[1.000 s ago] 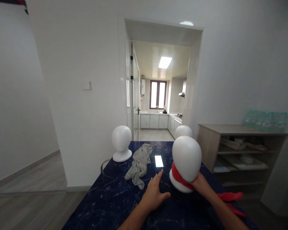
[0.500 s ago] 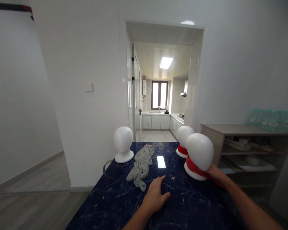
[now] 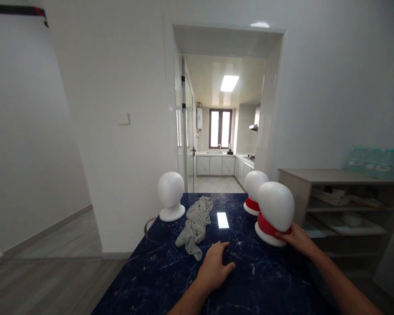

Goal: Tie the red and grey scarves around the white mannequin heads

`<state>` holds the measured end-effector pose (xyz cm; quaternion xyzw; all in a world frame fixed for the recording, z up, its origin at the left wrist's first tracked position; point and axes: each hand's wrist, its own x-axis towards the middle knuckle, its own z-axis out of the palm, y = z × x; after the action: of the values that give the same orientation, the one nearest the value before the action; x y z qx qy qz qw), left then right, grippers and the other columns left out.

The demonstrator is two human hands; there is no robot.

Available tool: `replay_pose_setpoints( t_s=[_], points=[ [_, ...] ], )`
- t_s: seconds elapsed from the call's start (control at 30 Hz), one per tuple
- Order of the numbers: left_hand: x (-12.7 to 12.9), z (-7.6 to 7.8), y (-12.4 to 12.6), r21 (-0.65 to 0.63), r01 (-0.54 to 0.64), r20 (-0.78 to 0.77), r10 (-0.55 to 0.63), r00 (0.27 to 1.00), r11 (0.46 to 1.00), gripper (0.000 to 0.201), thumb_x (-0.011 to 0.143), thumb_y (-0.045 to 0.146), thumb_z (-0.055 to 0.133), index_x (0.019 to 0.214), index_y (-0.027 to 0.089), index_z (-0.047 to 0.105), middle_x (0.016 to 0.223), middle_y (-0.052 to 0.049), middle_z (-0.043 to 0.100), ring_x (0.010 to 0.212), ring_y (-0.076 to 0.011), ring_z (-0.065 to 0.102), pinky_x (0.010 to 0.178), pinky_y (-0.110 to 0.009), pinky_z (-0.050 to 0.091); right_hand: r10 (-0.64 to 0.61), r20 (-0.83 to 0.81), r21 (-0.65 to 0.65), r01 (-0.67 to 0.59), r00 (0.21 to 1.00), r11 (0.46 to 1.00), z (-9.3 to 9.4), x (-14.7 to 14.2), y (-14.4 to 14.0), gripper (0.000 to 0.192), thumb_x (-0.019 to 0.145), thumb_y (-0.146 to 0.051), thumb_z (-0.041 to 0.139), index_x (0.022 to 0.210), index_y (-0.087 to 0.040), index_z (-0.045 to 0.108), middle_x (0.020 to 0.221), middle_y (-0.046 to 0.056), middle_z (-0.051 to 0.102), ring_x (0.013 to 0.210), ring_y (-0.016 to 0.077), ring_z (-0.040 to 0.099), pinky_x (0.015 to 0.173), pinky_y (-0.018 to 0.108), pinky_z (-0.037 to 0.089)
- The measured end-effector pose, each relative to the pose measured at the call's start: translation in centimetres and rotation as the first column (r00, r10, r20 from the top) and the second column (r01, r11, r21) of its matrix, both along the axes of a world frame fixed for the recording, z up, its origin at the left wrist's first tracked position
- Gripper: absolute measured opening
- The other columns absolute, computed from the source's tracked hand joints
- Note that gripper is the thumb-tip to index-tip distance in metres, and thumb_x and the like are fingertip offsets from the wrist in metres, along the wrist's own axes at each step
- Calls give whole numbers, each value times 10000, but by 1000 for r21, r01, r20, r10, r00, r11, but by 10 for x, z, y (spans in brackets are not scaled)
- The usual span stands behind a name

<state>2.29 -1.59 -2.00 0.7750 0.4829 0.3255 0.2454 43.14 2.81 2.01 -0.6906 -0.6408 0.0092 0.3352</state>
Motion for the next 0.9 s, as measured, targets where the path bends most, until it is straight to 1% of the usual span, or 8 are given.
replay_pose_setpoints(
  t_s=[0.13, 0.33, 0.43, 0.5, 0.6, 0.7, 0.8, 0.9],
  points=[
    [0, 1, -1, 10, -10, 1, 10, 1000, 1000, 696, 795, 381, 747, 1461, 241, 600, 1531, -102, 579, 1498, -319, 431, 1287, -481, 265, -226, 351, -147, 292, 909, 945, -2, -16, -49, 529, 830, -594, 670, 1083, -136, 743, 1167, 258, 733, 1183, 478, 641, 994, 624, 435],
    [2, 3, -3, 4, 10, 86, -11, 996, 1000, 617, 811, 392, 746, 1400, 237, 649, 1473, -111, 626, 1460, -333, 475, 1273, -495, 272, 132, 242, -357, -38, 961, 933, 9, -125, -84, 411, 948, -576, 578, 896, -216, 768, 931, 135, 789, 919, 337, 741, 807, 410, 470],
    [1, 6, 7, -61, -16, 289, 32, 957, 998, 467, 828, 388, 718, 1262, 214, 721, 1310, -119, 718, 1272, -307, 637, 1145, -454, 445, 181, 271, -304, -95, 946, 948, 11, -168, -66, 289, 955, -470, 620, 948, -215, 755, 974, 109, 777, 943, 310, 724, 801, 375, 447],
    [-9, 12, 23, -125, -146, 450, 188, 873, 981, 350, 844, 405, 690, 1103, 176, 747, 1099, -116, 770, 1050, -271, 726, 979, -403, 550, 108, 307, -178, -54, 946, 983, 3, -184, -54, 240, 990, -385, 586, 990, -195, 733, 1013, 120, 745, 979, 297, 692, 830, 373, 433],
    [-45, 27, 56, -192, -543, 530, 552, 643, 817, 345, 829, 440, 717, 1030, 160, 705, 952, -86, 753, 878, -228, 740, 826, -343, 583, 39, 281, -20, -34, 959, 999, -17, -195, -44, 192, 1007, -328, 560, 1032, -196, 698, 1050, 121, 685, 1008, 282, 636, 851, 370, 418],
    [-98, 44, 89, -196, -752, 464, 735, 495, 630, 499, 838, 418, 722, 1241, 151, 599, 1179, -145, 703, 1059, -255, 716, 904, -365, 571, 86, 225, 37, -97, 971, 995, -33, -198, -44, 153, 997, -323, 566, 1032, -221, 674, 1036, 100, 646, 993, 275, 604, 852, 370, 410],
    [-145, 55, 115, -161, -847, 335, 835, 437, 507, 761, 768, 428, 789, 1398, 131, 483, 1407, -241, 588, 1346, -368, 569, 1073, -472, 493, 99, 187, 69, -114, 977, 991, -37, -199, -43, 120, 982, -301, 576, 1029, -225, 657, 1028, 94, 629, 979, 276, 587, 852, 376, 405],
    [-174, 60, 137, -80, -860, 205, 853, 481, 504, 1012, 655, 441, 867, 1491, 121, 393, 1551, -279, 471, 1492, -428, 404, 1190, -524, 383, 94, 158, 64, -105, 983, 992, -38, -197, -36, 115, 980, -296, 580, 1034, -221, 648, 1021, 92, 625, 977, 273, 584, 847, 371, 405]
  ],
)
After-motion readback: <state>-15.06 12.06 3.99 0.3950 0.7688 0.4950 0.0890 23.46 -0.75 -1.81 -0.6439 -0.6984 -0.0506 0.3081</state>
